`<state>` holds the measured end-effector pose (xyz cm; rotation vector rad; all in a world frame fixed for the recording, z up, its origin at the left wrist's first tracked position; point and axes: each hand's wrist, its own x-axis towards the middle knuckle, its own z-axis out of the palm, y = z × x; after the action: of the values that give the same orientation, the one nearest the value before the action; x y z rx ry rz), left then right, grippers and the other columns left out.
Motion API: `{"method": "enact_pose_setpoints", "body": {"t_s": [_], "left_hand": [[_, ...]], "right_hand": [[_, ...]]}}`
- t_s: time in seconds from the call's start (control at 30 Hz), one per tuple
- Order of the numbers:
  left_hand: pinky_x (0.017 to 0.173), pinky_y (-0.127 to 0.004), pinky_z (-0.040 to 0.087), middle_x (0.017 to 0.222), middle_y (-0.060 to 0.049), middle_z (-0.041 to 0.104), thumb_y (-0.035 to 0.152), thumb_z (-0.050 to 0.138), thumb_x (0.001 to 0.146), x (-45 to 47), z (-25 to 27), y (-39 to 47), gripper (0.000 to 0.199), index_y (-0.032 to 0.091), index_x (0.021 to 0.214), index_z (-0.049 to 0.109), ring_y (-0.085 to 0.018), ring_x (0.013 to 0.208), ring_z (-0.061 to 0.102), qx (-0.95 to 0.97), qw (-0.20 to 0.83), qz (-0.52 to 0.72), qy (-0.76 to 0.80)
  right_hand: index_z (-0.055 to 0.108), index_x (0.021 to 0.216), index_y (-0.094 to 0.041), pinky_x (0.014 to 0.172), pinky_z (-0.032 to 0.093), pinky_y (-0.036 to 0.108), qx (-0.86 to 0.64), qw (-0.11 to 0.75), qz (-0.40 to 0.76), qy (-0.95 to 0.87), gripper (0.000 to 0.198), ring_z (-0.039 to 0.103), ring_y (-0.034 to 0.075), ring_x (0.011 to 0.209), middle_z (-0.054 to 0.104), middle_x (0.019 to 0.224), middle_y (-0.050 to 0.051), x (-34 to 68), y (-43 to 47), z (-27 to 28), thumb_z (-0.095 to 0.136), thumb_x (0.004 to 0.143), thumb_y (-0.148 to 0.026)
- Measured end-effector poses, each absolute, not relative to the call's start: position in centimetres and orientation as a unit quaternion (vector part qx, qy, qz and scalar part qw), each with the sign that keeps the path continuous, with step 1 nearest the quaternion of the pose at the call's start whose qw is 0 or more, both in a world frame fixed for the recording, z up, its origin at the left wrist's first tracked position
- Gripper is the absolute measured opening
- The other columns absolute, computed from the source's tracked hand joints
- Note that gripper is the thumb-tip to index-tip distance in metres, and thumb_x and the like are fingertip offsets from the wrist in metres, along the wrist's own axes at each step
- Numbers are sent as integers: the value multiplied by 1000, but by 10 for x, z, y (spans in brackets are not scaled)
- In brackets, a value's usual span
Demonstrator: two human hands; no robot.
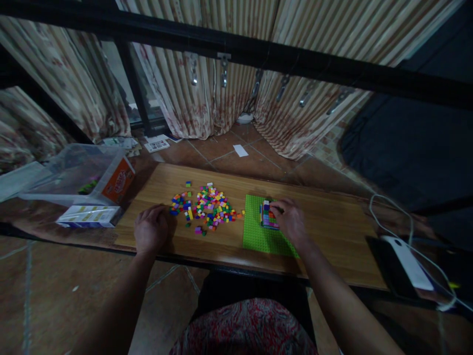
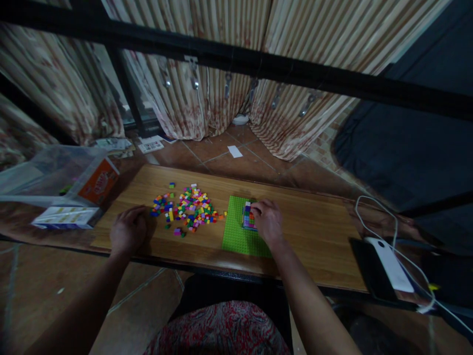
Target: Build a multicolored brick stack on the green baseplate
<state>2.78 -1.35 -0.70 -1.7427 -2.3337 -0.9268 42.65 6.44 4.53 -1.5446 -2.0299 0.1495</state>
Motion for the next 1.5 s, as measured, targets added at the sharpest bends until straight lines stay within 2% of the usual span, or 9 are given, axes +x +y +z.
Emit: {"method": "enact_pose_setpoints", "body": {"t_s": [0.23,0.4,0.8,1.17,1.5], "left_hand": [[95,-39,44,111,-7,69,21,42,83,28,-7,-13,32,17,100,69,-25,102,59,-567,44,-301,-766],[96,-40,43,111,-9,69,20,41,83,29,-7,-13,33,16,101,69,-26,104,59,-567,36,-309,-763],[97,-40,42,111,-9,69,21,42,82,30,-4,-14,32,17,99,69,-26,103,59,-565,26,-313,-763],[98,-40,42,112,-10,68,20,41,83,30,-6,-13,33,16,99,69,-25,105,58,-566,21,-319,-760],[98,-39,41,112,-7,68,21,42,82,30,-6,-14,32,19,98,69,-25,105,58,-557,21,-316,-768]], "right_hand": [[72,81,-21,79,45,36,-594,351,111,-715,25,59,22,83,69,84,6,433,63,40,55,82,-40],[72,84,-18,81,45,37,-627,386,110,-667,29,61,22,80,70,83,8,435,63,36,53,81,-41],[72,80,-20,85,46,40,-654,390,108,-640,22,62,23,85,71,88,8,430,72,27,62,73,-38],[73,76,-19,79,48,37,-636,418,163,-628,22,62,21,77,70,83,7,429,71,31,65,71,-39],[73,74,-20,75,49,35,-638,404,186,-629,24,63,20,75,70,79,5,429,74,33,65,71,-42]]}}
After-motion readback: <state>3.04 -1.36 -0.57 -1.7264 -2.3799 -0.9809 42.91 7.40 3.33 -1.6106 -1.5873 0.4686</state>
